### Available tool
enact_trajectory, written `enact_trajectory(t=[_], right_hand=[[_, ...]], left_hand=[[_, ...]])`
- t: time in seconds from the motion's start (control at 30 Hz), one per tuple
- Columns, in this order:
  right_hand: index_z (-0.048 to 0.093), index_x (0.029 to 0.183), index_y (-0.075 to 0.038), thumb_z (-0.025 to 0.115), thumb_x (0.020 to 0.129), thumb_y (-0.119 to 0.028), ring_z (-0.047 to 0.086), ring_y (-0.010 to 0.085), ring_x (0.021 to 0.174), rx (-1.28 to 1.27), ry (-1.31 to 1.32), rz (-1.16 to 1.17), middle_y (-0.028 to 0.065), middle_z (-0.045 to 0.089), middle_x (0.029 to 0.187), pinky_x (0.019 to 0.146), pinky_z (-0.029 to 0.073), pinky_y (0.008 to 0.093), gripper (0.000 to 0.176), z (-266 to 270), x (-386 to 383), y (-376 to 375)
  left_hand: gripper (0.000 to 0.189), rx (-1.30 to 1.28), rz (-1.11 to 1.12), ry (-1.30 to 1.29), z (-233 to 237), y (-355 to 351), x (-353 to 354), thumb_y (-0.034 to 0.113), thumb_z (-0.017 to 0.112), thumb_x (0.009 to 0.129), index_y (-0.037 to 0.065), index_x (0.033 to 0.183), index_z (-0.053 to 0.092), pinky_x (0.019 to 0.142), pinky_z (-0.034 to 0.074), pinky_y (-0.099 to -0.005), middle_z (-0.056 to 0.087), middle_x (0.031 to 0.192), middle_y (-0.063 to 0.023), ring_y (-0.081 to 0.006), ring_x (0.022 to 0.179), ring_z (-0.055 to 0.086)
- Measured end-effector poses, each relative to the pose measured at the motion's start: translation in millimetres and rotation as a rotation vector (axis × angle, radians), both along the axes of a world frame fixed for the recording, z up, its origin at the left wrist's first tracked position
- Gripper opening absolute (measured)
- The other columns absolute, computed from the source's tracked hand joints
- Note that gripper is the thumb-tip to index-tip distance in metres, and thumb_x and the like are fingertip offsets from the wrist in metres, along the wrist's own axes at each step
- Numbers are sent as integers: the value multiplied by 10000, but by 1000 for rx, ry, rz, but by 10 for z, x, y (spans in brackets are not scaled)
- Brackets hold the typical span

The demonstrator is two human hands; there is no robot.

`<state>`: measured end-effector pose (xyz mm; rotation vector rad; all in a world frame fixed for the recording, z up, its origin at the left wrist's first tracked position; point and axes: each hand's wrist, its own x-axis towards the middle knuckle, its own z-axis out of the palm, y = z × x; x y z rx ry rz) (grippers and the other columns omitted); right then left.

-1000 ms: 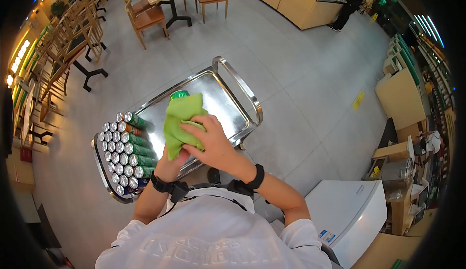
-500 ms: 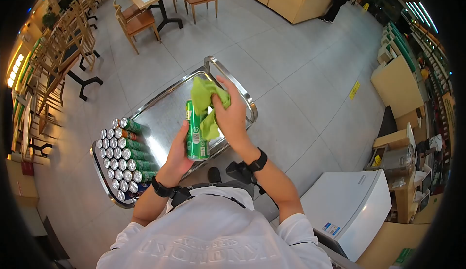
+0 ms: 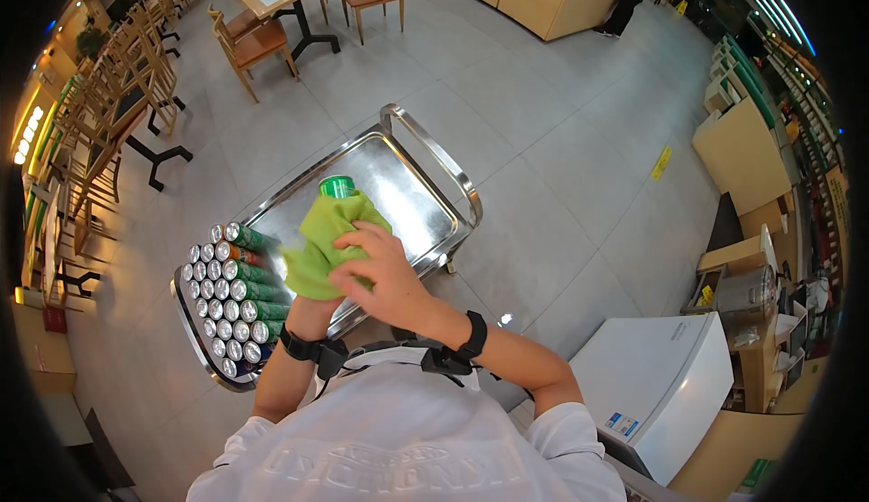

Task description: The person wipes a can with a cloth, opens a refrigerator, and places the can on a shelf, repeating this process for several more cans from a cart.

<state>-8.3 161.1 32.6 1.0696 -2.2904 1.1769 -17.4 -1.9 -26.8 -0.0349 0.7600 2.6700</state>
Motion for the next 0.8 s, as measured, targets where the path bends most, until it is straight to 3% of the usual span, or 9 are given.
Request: enact_trajectory(t=[0.07,0.13,0.27,0.3,0.43,0.53,0.7,0.77,0.8], right_hand=[[602,1108,-42,753,735,-187,443,359,1193,-52,-66,-22,182,438,1275,987,368,429,428,-50,-39,-36],[563,1140,-34,707,782,-118,458,347,1191,-193,-286,-262,181,439,1276,1005,375,417,394,217,-57,-106],[517,1228,0,645,828,-79,465,330,1197,-365,-377,-256,185,438,1315,1030,385,384,427,257,-230,-9],[538,1216,9,594,836,-11,532,332,1122,-374,-292,-295,180,522,1236,971,429,376,384,187,-270,-6],[605,1106,4,524,822,90,606,350,953,-322,-324,-438,163,608,1031,828,484,372,308,-118,-434,125],[637,1068,-27,506,812,88,618,296,933,-228,-213,-617,147,623,962,853,474,347,309,-122,-577,284],[602,1157,-45,534,835,-6,538,304,1104,-300,-202,-503,154,548,1161,957,416,359,332,101,-476,76],[484,1316,-5,525,911,-110,479,270,1223,-435,-461,-185,160,499,1312,1035,358,353,420,210,-207,-153],[470,1326,11,529,920,-134,489,271,1207,-345,-258,-164,153,516,1319,1036,358,359,436,188,-139,-217]], left_hand=[[437,-55,-11,-10,105,35,115,396,474,980,101,1300,509,958,488,-384,587,1237,-63,-209,1144,569],[433,-157,25,-21,205,130,206,392,467,983,98,1298,511,942,496,-381,589,1233,-67,-211,1133,575],[426,-253,76,-76,366,196,195,384,453,990,93,1294,514,912,512,-376,591,1226,-74,-214,1111,587],[425,-235,78,-118,412,199,175,383,450,991,91,1293,514,904,515,-375,592,1224,-76,-215,1106,590],[447,-71,-47,-225,487,139,72,392,394,1009,50,1258,537,786,552,-360,635,1123,-104,-236,970,645],[471,-92,-4,-248,616,154,95,424,378,1010,46,1228,555,753,558,-360,655,1047,-109,-244,905,661],[524,-243,95,-187,408,200,40,498,363,1002,65,1230,552,761,561,-347,654,1050,-92,-210,901,666],[571,-228,163,-166,449,270,16,547,354,992,71,1259,521,819,555,-348,642,1102,-78,-177,943,659],[571,-223,172,-165,452,247,2,547,354,992,71,1259,521,819,555,-348,642,1102,-78,-177,943,659]])
